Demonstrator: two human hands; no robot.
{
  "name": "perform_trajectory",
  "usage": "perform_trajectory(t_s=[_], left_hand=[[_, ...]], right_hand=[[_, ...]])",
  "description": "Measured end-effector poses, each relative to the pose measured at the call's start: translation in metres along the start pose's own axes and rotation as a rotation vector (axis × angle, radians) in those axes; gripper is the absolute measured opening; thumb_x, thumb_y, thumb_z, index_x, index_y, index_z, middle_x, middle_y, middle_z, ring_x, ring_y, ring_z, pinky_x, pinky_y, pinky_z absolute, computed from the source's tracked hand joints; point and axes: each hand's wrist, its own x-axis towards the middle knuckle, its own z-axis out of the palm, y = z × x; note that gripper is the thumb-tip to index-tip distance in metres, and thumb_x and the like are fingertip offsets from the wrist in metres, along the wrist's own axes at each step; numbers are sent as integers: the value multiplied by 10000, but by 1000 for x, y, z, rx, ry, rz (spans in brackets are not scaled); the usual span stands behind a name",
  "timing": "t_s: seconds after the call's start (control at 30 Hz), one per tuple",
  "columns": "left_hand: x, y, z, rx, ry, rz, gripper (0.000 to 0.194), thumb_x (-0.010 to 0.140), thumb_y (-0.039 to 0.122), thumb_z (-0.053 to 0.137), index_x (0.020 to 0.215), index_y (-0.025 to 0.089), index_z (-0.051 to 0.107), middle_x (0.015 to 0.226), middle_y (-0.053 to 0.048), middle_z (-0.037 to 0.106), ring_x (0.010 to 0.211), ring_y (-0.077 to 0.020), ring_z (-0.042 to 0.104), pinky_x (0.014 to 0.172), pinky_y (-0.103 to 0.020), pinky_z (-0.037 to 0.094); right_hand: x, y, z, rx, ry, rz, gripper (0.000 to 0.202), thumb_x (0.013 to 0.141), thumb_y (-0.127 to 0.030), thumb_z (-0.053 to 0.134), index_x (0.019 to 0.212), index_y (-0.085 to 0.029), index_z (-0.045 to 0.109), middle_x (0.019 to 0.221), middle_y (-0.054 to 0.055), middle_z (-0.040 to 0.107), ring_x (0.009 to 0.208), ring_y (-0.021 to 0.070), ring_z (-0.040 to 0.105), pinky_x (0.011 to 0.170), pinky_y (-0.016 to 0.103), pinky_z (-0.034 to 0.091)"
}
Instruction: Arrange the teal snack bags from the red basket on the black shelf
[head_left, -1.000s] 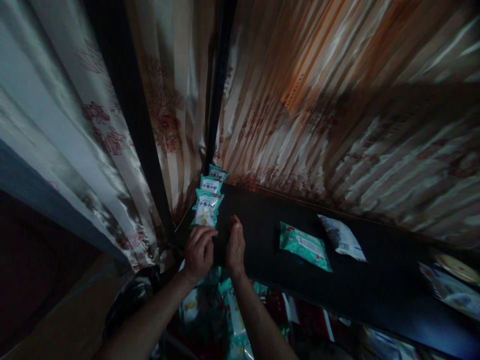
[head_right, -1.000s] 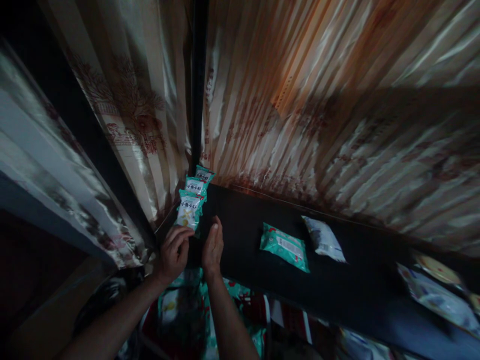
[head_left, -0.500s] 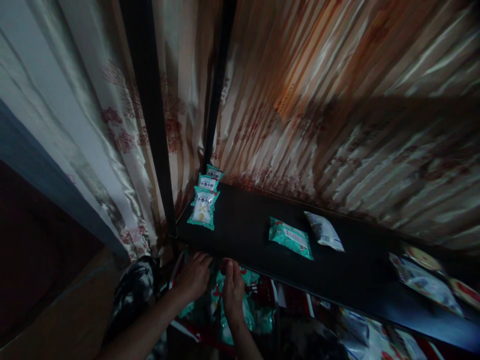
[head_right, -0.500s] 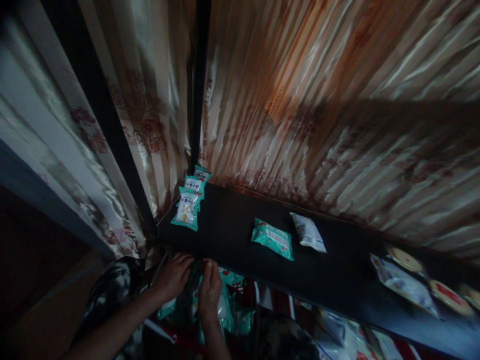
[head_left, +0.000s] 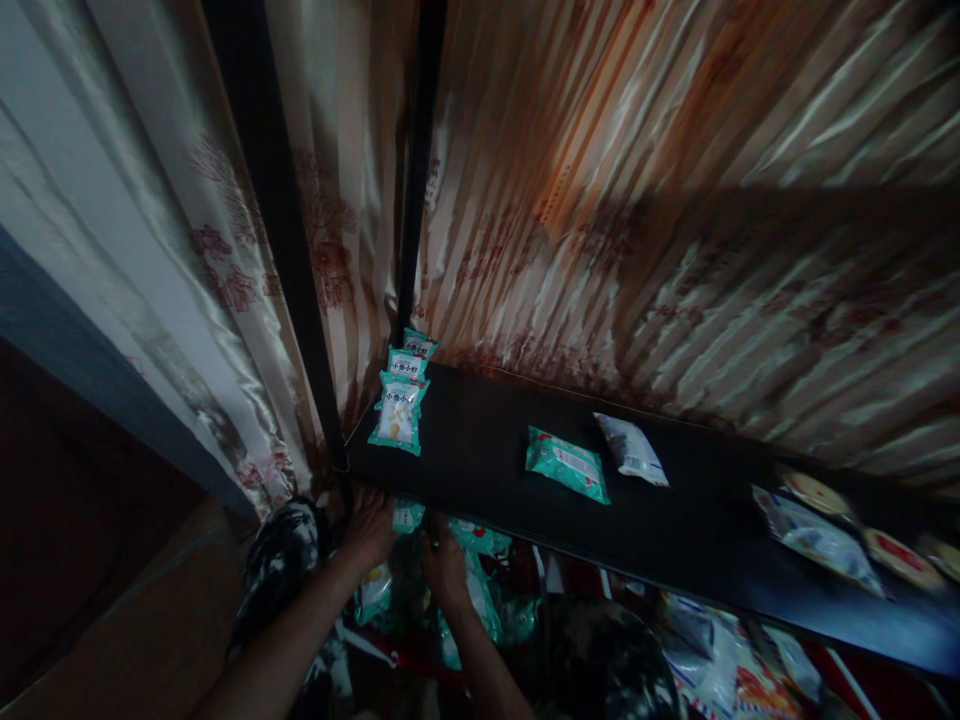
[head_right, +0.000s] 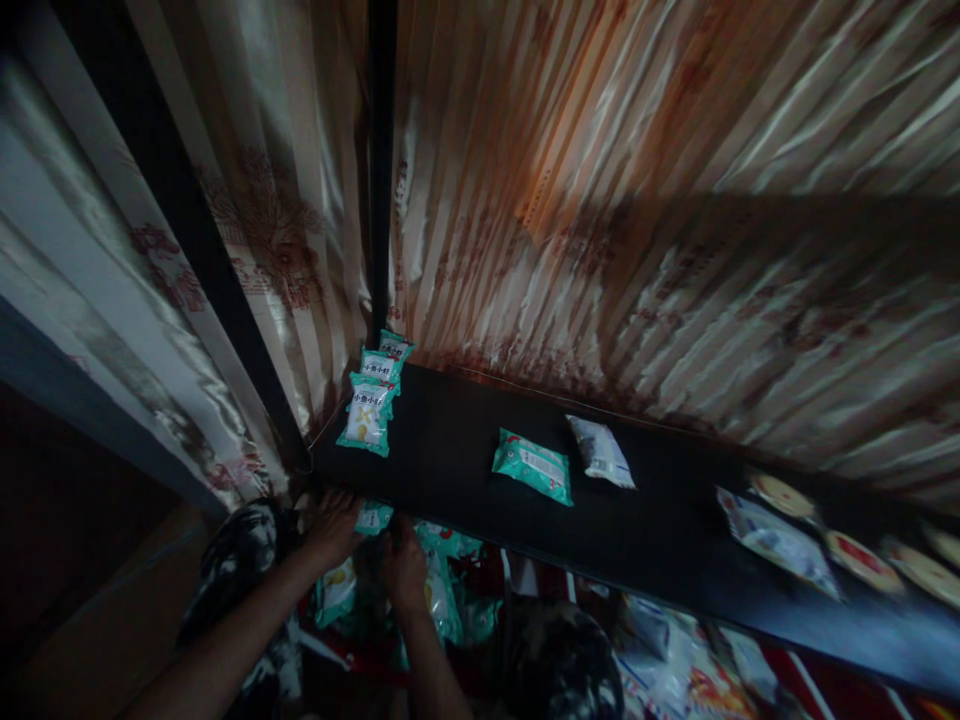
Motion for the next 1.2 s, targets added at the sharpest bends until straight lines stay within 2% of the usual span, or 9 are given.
perform_trajectory(t_s=[0.2,0.4,0.63,0.77,0.83,0.93,1.0,1.1,1.2], left_hand=[[-9,5,-7,-1,5,22,516,669,252,539,1179,177,563,1219,-128,602,1211,-294,473,1099,-481,190],[-31,4,-14,-145,-47,13,428,692,320,579,1096,181,603,1156,-140,627,1149,-304,520,1025,-452,325],[-58,8,-13,-338,-52,-53,516,687,431,611,1139,192,539,1187,-129,599,1103,-277,560,925,-380,428],[-64,15,-18,-541,-29,-105,433,743,509,532,1047,201,542,1062,-92,652,975,-239,619,861,-358,460],[-64,18,-17,-679,0,-146,430,753,542,508,1006,197,547,1032,-94,665,975,-241,621,866,-368,460],[-63,25,-14,-943,44,-187,568,724,563,554,1134,172,517,1148,-130,632,1092,-262,575,915,-385,444],[-63,29,-13,-1104,-3,-195,675,696,576,595,1221,166,488,1217,-128,601,1140,-271,547,937,-379,437],[-62,36,-15,-1248,-96,-242,712,650,599,640,1204,165,531,1176,-108,633,1105,-286,571,926,-371,449],[-59,40,-19,-1298,-16,-327,734,607,617,666,1160,147,557,1108,-116,664,1033,-295,609,882,-371,474]], right_hand=[[-5,-5,2,15,25,23,396,695,-494,527,897,-210,715,1009,127,707,1006,322,631,877,446,472],[-19,-6,-17,121,-31,30,478,749,-516,536,1066,-181,664,1091,122,680,1031,287,618,900,425,467],[-32,-28,-40,183,-45,78,474,721,-537,582,1011,-175,675,1048,105,688,1006,278,614,908,407,458],[-32,-47,-51,200,-27,111,478,719,-549,590,1014,-182,673,1055,86,684,998,268,607,889,382,460],[-30,-54,-55,218,-52,146,493,721,-559,587,1015,-171,668,1004,82,695,938,261,620,839,366,478],[-27,-61,-58,248,-44,150,516,710,-569,594,1021,-163,662,932,72,700,892,256,616,798,351,480],[-28,-64,-60,283,-6,146,571,694,-561,621,1103,-163,632,984,74,689,954,256,598,832,341,465],[-34,-69,-64,367,-34,222,700,700,-563,630,1268,-171,514,1127,84,645,1073,249,560,899,327,435],[-43,-75,-66,468,-150,328,716,711,-590,611,1280,-171,494,1190,94,619,1136,253,538,919,330,429]])
